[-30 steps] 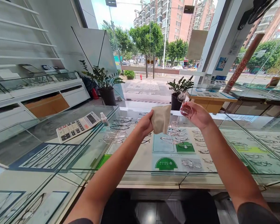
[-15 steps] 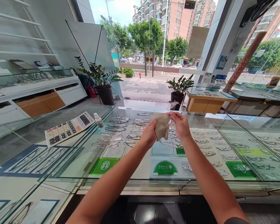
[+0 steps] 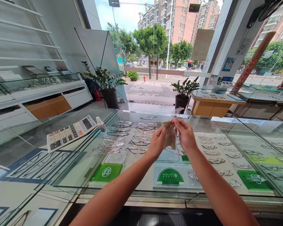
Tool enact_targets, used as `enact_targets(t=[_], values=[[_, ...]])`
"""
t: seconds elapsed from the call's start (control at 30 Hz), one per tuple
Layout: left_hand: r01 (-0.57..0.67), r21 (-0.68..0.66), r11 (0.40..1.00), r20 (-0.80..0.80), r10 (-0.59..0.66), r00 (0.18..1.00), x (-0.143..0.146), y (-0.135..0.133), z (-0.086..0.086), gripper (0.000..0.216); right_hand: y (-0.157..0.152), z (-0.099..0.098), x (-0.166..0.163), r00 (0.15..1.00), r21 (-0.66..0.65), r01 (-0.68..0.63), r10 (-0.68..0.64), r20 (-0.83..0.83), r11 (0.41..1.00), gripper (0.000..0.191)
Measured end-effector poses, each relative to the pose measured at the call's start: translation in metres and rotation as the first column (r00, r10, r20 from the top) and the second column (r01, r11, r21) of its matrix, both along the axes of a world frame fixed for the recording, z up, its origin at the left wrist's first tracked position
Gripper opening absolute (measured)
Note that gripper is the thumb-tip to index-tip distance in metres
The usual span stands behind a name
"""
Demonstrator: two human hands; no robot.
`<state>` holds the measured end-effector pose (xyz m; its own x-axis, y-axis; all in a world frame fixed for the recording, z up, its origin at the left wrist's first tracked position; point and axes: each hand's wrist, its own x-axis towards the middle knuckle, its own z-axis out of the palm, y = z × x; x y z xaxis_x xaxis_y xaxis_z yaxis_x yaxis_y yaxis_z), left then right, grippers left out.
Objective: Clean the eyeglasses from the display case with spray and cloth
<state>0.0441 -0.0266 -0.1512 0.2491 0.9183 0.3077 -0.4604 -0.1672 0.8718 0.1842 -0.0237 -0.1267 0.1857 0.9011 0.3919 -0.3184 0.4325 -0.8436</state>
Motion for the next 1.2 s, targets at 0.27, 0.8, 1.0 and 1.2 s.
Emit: enact_targets(t=[0.27, 0.8, 1.0, 1.2], values=[[0.018, -0.036, 0.999, 0.011, -0.018, 1.000, -0.001, -0.001, 0.002, 0.067, -0.001, 0.000, -0.005, 0.999, -0.017, -0.003, 0.002, -0.054, 1.000, 0.021], [0.134, -0.227, 0.965, 0.074, -0.120, 0.990, -0.009, 0.002, 0.009, 0.050, -0.008, 0.000, -0.012, 0.996, -0.133, -0.074, 0.065, -0.066, 0.988, 0.032], [0.220, -0.226, 0.949, -0.023, -0.231, 0.973, -0.017, 0.007, 0.011, 0.052, -0.006, 0.002, -0.004, 0.988, -0.139, -0.153, 0.153, -0.013, 0.978, 0.028], [0.276, -0.254, 0.927, 0.051, -0.272, 0.961, -0.016, 0.007, 0.013, 0.049, -0.004, 0.003, -0.002, 0.987, -0.097, -0.162, 0.163, 0.005, 0.982, 0.029]])
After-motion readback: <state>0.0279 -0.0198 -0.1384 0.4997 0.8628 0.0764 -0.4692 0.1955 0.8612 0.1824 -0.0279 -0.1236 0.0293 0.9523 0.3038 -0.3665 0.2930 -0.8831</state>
